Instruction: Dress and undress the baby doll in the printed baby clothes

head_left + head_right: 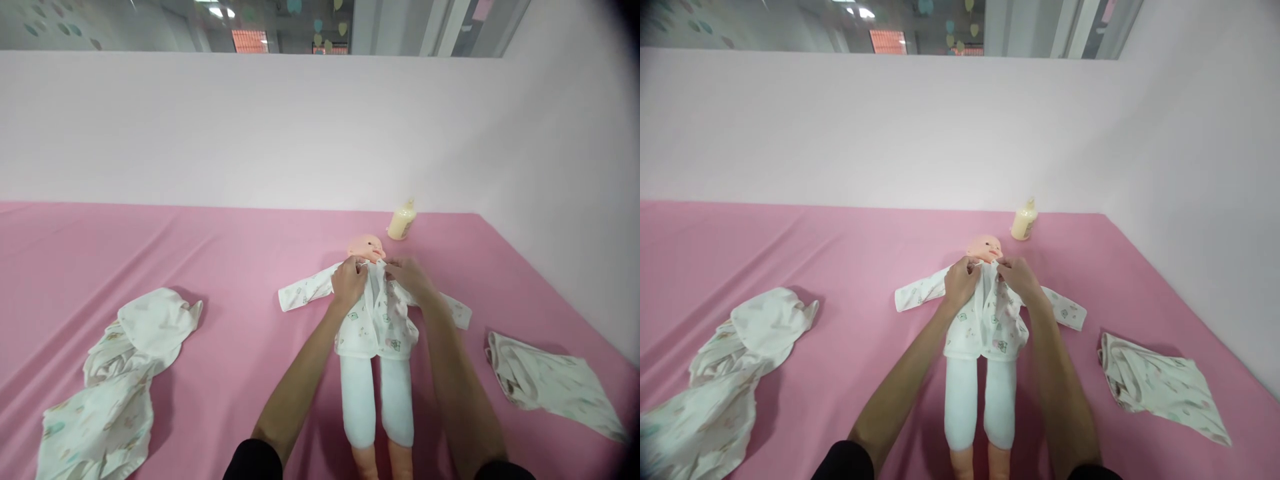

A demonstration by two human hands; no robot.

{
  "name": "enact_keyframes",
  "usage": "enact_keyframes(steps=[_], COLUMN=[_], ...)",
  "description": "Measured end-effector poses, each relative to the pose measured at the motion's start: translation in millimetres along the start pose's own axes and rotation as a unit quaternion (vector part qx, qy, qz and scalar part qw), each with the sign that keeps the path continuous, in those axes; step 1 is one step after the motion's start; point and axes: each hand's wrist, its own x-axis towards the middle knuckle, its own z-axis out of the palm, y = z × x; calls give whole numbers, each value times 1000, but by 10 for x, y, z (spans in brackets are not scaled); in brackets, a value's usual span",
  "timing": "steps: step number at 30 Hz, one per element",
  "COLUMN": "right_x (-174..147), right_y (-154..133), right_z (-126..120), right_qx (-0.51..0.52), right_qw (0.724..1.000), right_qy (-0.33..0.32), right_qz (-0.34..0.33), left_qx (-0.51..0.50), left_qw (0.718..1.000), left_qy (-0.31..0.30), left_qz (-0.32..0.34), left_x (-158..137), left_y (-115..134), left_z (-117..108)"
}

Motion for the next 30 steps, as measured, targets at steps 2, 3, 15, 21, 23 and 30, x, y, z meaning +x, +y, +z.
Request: enact_keyframes(steps=[2,3,15,21,23,30], right_x=[-10,-15,-41,-27,-25,-85], right_y=[-22,-31,-100,-82,-81,-177], right_z=[29,41,112,134,138,164], right_qx=[-25,-34,-96,-109,-118,-199], right_qw=[999,999,994,993,992,977], right_qy=[-7,-10,-5,0,0,-8], right_qz=[-26,-36,-47,-44,-48,-77], left_qx=[9,12,4,13,22,39], left_qw=[1000,1000,1000,1000,999,998], left_qy=[-2,-3,1,1,4,3], left_qz=[9,13,23,24,33,49], left_x=[-8,-9,0,-1,2,11], left_y=[13,14,-23,-21,-34,-78], left_z=[-4,-3,22,27,43,92])
